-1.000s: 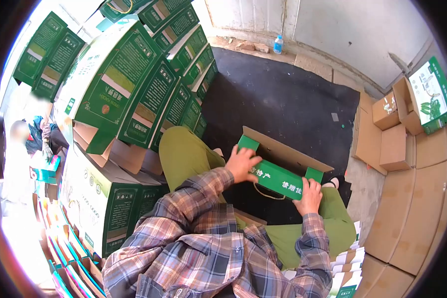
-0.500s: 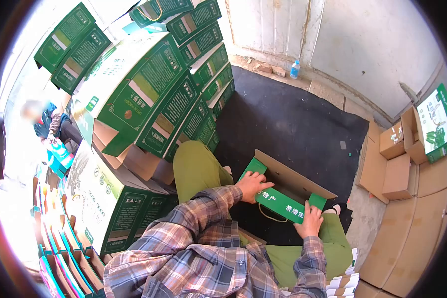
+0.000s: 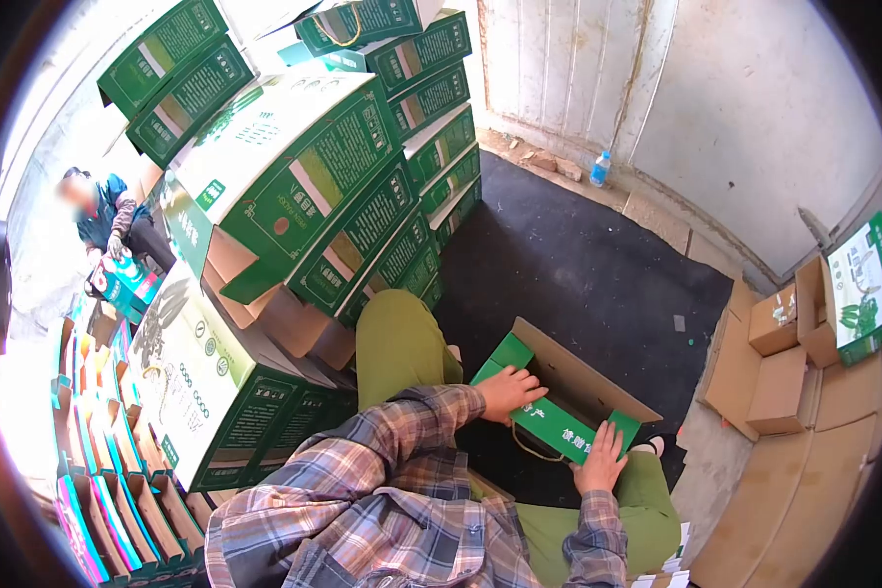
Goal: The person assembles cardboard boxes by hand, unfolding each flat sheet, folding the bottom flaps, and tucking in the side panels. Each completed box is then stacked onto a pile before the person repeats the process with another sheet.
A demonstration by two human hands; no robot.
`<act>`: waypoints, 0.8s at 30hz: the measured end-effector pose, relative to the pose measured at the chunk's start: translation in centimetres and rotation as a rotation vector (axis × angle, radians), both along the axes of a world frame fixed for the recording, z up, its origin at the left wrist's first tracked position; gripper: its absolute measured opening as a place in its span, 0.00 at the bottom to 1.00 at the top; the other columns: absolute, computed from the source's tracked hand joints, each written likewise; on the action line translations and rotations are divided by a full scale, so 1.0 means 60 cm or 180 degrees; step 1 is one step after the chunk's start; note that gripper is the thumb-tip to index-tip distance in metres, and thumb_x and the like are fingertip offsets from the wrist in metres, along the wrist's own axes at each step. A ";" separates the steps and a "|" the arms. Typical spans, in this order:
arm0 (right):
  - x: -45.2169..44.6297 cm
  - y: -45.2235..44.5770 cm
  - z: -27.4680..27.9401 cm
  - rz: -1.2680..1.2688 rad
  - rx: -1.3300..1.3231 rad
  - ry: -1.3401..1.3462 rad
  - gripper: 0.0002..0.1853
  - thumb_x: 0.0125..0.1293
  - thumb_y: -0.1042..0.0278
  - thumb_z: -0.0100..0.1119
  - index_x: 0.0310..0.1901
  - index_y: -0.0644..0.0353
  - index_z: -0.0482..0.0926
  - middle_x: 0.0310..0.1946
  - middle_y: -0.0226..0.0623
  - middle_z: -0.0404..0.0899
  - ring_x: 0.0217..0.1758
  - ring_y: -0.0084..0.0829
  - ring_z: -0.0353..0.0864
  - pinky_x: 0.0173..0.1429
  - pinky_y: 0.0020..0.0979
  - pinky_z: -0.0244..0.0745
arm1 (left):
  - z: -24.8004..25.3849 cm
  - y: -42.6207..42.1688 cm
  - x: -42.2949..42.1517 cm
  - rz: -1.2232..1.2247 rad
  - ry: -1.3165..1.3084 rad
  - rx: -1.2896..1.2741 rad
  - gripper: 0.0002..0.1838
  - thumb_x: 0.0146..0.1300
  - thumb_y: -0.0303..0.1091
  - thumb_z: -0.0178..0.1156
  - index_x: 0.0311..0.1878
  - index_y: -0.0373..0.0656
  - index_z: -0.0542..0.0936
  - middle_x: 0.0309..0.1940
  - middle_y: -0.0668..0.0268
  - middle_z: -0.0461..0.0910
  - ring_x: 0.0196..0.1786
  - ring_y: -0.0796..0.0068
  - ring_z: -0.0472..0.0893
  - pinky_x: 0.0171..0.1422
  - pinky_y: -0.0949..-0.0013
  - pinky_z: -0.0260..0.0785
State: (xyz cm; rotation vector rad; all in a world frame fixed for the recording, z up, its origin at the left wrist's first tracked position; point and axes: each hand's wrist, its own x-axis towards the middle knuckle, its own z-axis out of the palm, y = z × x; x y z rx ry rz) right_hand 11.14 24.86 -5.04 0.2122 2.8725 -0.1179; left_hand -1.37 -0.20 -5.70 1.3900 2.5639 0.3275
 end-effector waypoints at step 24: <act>0.017 0.254 0.085 -0.1611 -0.1637 0.2608 0.25 0.58 0.74 0.58 0.60 0.60 0.70 0.65 0.45 0.62 0.67 0.40 0.61 0.67 0.38 0.59 | 0.287 0.029 -0.054 0.1717 -0.1712 0.3543 0.46 0.49 0.52 0.69 0.63 0.28 0.63 0.58 0.48 0.67 0.62 0.61 0.67 0.68 0.63 0.57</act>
